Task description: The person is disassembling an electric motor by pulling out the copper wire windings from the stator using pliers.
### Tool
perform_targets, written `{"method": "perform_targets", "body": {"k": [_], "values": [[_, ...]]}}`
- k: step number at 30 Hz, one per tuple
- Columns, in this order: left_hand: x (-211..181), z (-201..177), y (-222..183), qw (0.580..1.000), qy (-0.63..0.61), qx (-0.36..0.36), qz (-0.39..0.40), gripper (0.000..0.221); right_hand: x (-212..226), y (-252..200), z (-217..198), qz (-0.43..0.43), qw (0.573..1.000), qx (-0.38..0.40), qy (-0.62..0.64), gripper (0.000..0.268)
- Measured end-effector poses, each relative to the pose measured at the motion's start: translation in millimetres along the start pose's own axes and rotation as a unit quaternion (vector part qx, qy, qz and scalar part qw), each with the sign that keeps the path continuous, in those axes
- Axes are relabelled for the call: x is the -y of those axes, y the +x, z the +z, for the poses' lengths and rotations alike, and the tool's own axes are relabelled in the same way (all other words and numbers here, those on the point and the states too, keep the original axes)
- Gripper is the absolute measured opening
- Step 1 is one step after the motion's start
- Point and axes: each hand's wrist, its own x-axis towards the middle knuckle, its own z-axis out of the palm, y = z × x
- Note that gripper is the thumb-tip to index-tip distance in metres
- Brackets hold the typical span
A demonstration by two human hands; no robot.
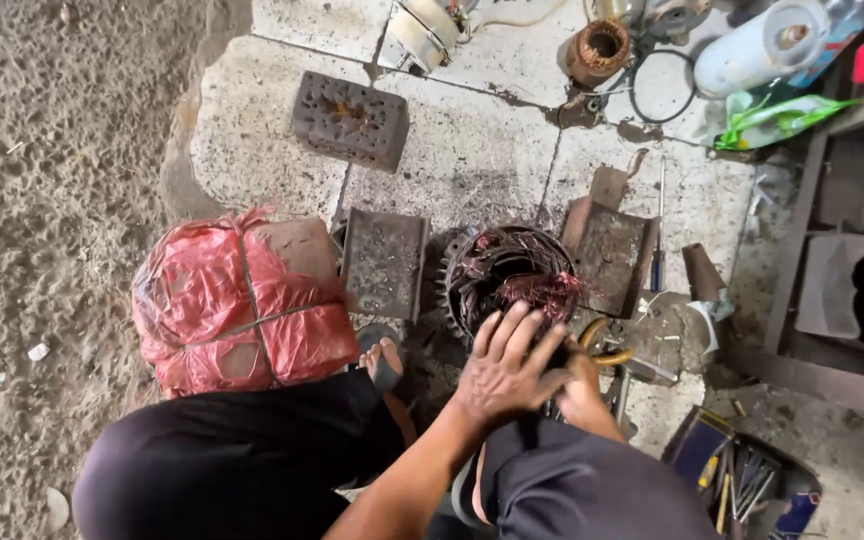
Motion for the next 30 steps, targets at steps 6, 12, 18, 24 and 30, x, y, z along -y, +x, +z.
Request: {"method": "perform_targets", "body": {"k": [6,12,18,24,30], "values": [[45.0,-6.4,70.4,0.974,-0.011,0.228,-0.008,0.063,-11.4,5.2,-6.1,-0.052,0.997,-0.032,-0.055,0.024],[12.9,-42.8,84.7,0.962,0.066,0.263,0.019,0.064,1.3,-8.4,19.9,-0.134,0.984,-0.053,-0.103,0.031],[21.2,-19.7,-11.6,0.972,0.086,0.199,0.087,0.056,17.5,-36.4,37.5,-0.204,0.962,-0.07,-0.166,0.037],[34.6,3.3,-44.9,0.979,0.113,0.161,0.051,0.07,42.3,-69.6,62.5,-0.276,0.929,-0.077,-0.233,0.044],[33.4,3.6,-44.3,0.983,0.129,0.128,0.018,0.053,57.6,-83.6,82.5,-0.351,0.883,-0.078,-0.3,0.051]]}}
